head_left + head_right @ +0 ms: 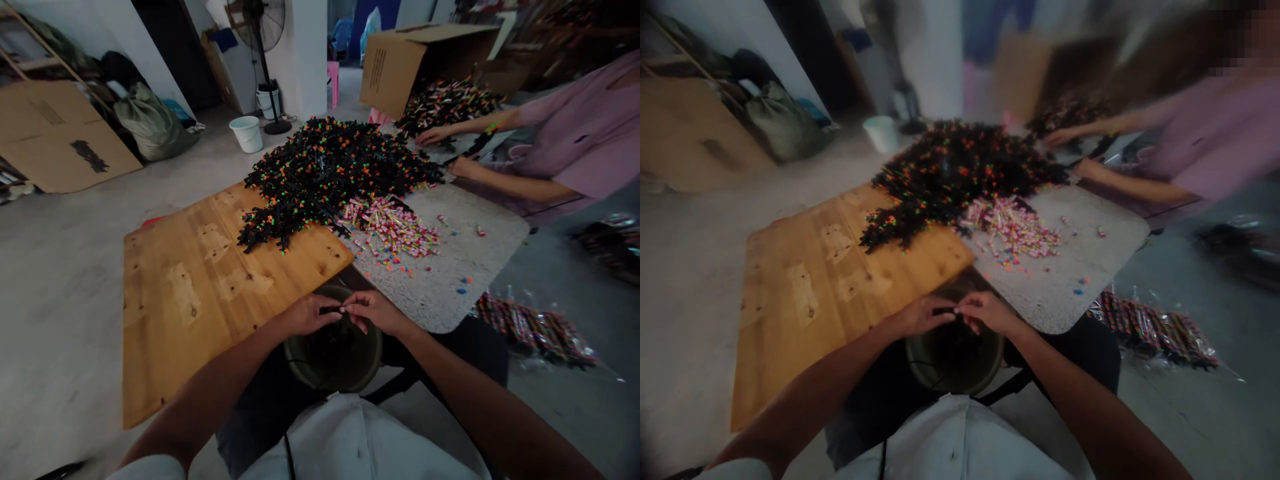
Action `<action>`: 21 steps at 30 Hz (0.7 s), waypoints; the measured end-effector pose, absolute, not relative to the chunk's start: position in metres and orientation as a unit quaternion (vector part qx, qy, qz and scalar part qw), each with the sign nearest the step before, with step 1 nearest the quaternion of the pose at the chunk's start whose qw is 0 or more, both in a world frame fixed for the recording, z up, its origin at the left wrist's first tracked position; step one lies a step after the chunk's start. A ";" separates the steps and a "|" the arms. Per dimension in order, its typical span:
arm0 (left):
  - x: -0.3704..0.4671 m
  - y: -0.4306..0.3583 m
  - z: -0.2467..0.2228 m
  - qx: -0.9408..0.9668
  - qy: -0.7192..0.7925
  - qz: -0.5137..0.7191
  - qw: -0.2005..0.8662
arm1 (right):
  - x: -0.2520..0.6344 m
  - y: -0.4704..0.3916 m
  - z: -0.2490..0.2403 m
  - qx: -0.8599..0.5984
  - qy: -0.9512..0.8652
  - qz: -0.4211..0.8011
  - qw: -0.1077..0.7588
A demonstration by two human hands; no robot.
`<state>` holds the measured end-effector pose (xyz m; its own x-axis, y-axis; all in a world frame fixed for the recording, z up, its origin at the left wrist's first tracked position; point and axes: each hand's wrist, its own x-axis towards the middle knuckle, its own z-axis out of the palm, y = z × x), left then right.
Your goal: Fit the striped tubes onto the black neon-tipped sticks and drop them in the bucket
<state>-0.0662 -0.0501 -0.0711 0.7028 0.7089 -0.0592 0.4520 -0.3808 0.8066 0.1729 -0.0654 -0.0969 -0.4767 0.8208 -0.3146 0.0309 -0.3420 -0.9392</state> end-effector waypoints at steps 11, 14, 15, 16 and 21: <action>-0.124 0.034 -0.059 0.736 0.599 0.177 0.263 | 0.202 0.007 -0.085 -0.473 -0.751 0.441 0.131; -0.141 0.073 -0.057 0.656 0.709 0.201 0.163 | 0.200 0.051 -0.079 -0.594 -0.738 0.256 0.191; -0.143 0.081 -0.058 0.640 0.727 0.199 0.147 | 0.197 0.063 -0.078 -0.628 -0.727 0.201 0.190; -0.144 0.088 -0.059 0.627 0.744 0.188 0.137 | 0.194 0.074 -0.079 -0.655 -0.718 0.156 0.178; -0.135 0.101 -0.069 0.623 0.761 0.121 0.136 | 0.180 0.098 -0.086 -0.673 -0.731 0.085 0.079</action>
